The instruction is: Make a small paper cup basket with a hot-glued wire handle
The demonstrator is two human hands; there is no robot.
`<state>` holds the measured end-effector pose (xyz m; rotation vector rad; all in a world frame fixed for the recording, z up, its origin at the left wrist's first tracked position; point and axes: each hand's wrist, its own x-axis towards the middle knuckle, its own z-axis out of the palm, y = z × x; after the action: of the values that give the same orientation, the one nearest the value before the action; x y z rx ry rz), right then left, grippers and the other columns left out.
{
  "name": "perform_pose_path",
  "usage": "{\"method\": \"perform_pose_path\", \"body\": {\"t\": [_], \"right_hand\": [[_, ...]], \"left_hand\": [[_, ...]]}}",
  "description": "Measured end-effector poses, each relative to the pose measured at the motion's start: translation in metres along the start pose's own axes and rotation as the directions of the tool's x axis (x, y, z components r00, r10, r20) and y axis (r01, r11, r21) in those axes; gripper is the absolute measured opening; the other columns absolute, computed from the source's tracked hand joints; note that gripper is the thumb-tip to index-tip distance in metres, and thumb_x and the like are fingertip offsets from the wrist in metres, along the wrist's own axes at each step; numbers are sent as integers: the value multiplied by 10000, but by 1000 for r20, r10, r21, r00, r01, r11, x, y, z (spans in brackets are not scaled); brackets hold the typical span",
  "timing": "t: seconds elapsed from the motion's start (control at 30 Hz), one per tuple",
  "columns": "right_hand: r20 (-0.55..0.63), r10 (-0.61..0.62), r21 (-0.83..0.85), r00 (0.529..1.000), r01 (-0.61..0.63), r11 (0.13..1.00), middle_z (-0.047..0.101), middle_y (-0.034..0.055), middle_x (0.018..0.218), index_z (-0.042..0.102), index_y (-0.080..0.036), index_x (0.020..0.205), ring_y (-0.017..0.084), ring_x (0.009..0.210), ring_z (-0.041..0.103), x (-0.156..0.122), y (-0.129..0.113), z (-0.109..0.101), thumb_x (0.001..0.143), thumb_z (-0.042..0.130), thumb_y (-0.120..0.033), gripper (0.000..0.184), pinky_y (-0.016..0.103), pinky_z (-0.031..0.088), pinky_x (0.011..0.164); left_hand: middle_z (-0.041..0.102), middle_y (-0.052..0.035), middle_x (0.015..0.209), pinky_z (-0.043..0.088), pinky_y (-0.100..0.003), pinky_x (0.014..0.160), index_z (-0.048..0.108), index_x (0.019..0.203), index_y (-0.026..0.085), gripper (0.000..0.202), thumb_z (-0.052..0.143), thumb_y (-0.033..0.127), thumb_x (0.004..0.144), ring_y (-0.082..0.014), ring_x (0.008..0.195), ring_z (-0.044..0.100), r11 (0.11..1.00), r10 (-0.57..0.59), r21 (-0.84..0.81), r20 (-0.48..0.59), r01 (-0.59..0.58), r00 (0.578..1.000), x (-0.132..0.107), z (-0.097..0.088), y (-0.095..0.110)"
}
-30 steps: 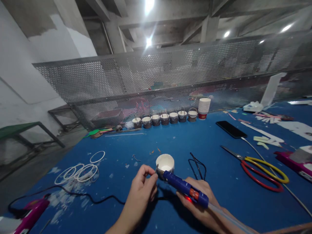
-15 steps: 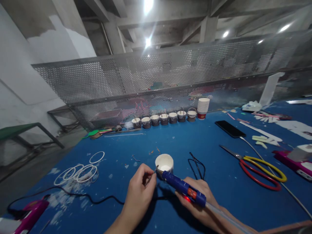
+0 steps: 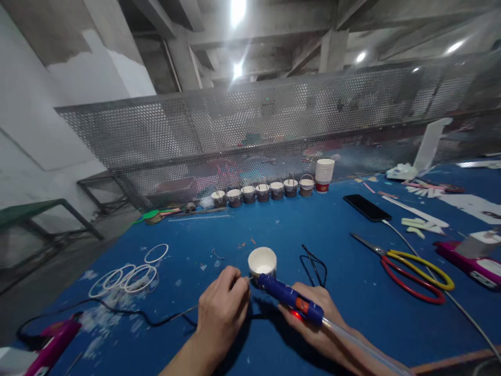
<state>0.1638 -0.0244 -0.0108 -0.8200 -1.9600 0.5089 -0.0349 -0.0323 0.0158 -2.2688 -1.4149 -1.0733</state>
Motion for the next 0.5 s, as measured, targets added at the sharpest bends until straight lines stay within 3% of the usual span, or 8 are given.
{"method": "perform_pose_path", "body": {"t": [0.07,0.17,0.27,0.33,0.4,0.5], "right_hand": [[17,74,45,997,-74,996,465,-40,507,423,-199,599,74,416,397,0,-2,-1,827,487,-287,252,206,309,435],[26,261,156,965,-262,952,449,-40,500,441,-200,576,87,439,397,-1,-3,-3,796,517,-334,269,215,321,444],[136,480,310,867,-498,810,379,-55,422,442,-201,526,84,390,345,4,1,-11,780,531,-437,358,212,277,386],[227,554,397,801,-596,698,372,-56,392,444,-193,500,69,340,314,12,7,-22,775,520,-502,421,207,230,349],[242,570,455,785,-610,648,489,-22,458,499,-168,527,51,318,331,25,16,-37,769,520,-528,434,203,226,342],[219,570,448,792,-600,662,644,43,667,570,-145,631,31,311,349,46,33,-57,763,536,-513,393,203,273,354]], "left_hand": [[541,-15,652,321,-212,507,591,631,191,241,472,95,817,-114,519,434,960,161,239,-44,-146,986,-1,-1,0],[530,-15,619,317,-218,507,580,600,181,271,469,86,828,-118,529,438,879,256,426,-40,-215,966,-4,-1,-3],[531,-15,644,342,-205,508,592,632,182,261,457,93,837,-111,541,453,879,240,431,-27,-205,970,-5,-5,-10],[531,-22,694,377,-190,521,599,692,175,231,442,100,845,-104,560,471,911,206,370,-22,-183,978,-4,-9,-16],[518,-30,740,417,-182,555,590,749,163,199,429,117,857,-101,596,496,942,174,294,-4,-165,985,1,-15,-22],[497,-26,756,436,-179,573,577,775,168,183,421,137,865,-98,606,506,945,191,271,-4,-183,982,13,-22,-32]]}}
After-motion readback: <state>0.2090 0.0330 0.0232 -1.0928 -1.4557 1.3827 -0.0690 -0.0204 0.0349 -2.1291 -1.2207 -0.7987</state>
